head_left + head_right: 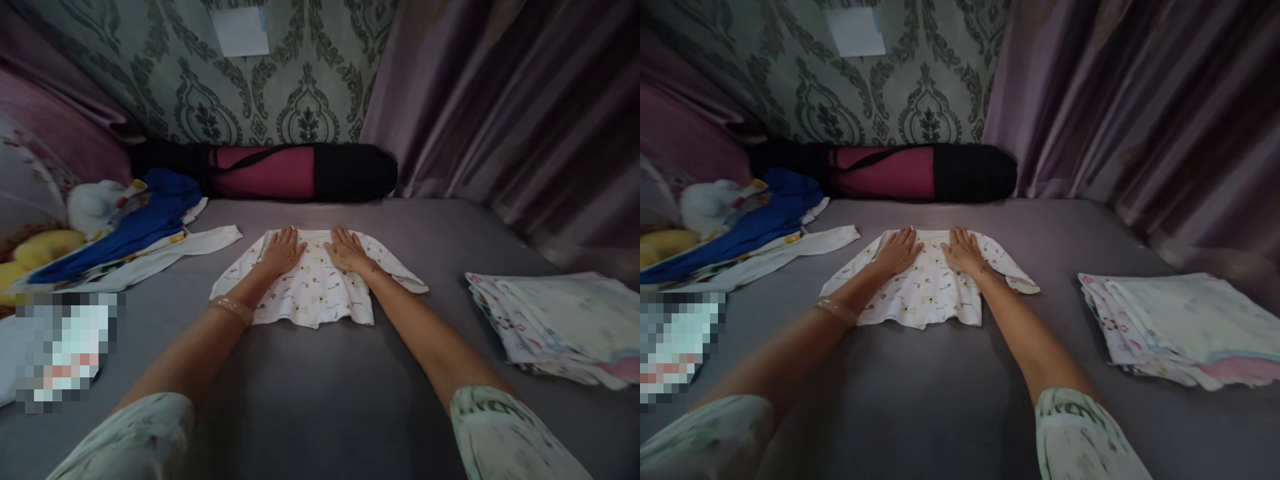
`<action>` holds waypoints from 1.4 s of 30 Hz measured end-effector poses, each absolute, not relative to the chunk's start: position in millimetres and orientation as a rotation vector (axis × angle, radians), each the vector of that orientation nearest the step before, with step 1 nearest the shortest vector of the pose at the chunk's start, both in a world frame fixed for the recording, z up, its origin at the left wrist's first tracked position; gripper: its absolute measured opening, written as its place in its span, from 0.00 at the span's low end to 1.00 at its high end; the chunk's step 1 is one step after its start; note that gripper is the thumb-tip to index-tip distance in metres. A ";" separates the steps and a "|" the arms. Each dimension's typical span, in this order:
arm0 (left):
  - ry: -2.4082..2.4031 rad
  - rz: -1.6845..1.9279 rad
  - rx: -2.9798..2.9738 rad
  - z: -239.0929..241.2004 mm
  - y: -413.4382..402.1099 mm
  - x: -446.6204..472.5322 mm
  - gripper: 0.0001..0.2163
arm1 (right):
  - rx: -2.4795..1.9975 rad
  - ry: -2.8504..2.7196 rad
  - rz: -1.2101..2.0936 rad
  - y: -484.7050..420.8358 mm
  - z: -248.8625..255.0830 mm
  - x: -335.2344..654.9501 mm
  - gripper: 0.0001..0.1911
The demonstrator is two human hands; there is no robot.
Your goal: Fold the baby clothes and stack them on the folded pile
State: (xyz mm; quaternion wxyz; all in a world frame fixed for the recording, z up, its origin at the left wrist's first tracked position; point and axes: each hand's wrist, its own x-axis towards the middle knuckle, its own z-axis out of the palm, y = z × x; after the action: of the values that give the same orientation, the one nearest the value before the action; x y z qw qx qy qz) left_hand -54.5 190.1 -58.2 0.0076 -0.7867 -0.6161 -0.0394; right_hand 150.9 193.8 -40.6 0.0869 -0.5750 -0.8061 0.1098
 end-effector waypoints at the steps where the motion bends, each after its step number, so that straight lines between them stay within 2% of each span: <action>1: -1.931 -0.109 -2.456 -57.8 190.7 -55.2 0.29 | -1.687 -2.369 0.368 196.7 -35.9 154.9 0.31; 5: -1.941 -0.080 -2.461 -47.3 187.3 -54.1 0.30 | -1.636 -2.099 0.367 197.2 -10.7 192.7 0.24; 11: -1.894 -0.249 -2.471 -19.3 156.2 -29.1 0.26 | -1.875 -1.944 0.449 139.4 -2.1 282.9 0.13; 19: -1.501 -0.452 -2.860 6.6 76.8 32.0 0.14 | -2.125 -1.933 0.563 102.3 -9.8 307.7 0.20; 22: -1.363 -0.420 -2.953 8.0 41.1 53.6 0.13 | -2.189 -1.933 0.552 107.9 -8.3 303.8 0.18; 26: -1.435 -0.260 -2.950 3.2 10.0 70.7 0.16 | -2.162 -2.080 0.629 116.9 1.1 305.7 0.12; 28: -1.534 -0.252 -2.909 -0.3 4.6 74.0 0.16 | -2.119 -2.240 0.507 119.0 10.0 308.4 0.10; 32: -1.661 -0.360 -2.819 -7.4 3.7 76.0 0.14 | -1.872 -2.423 -0.286 112.0 22.4 315.5 0.15; 34: -1.670 -0.413 -2.798 -10.6 3.5 76.3 0.13 | -1.802 -2.502 -0.482 104.5 20.4 320.7 0.18; 39: -1.623 -0.491 -2.724 -16.5 1.2 76.2 0.08 | -2.022 -2.542 -0.370 100.4 4.4 335.6 0.19; 42: -1.593 -0.503 -2.703 -18.8 1.5 76.2 0.07 | -2.217 -2.294 -0.114 116.4 0.1 339.5 0.19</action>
State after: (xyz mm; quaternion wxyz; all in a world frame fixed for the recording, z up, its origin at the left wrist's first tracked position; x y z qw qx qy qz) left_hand 76.2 1.5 -18.8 -0.0179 -0.8504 -0.5013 -0.1584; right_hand 339.5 116.4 0.1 -0.0254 -0.6944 -0.7183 -0.0356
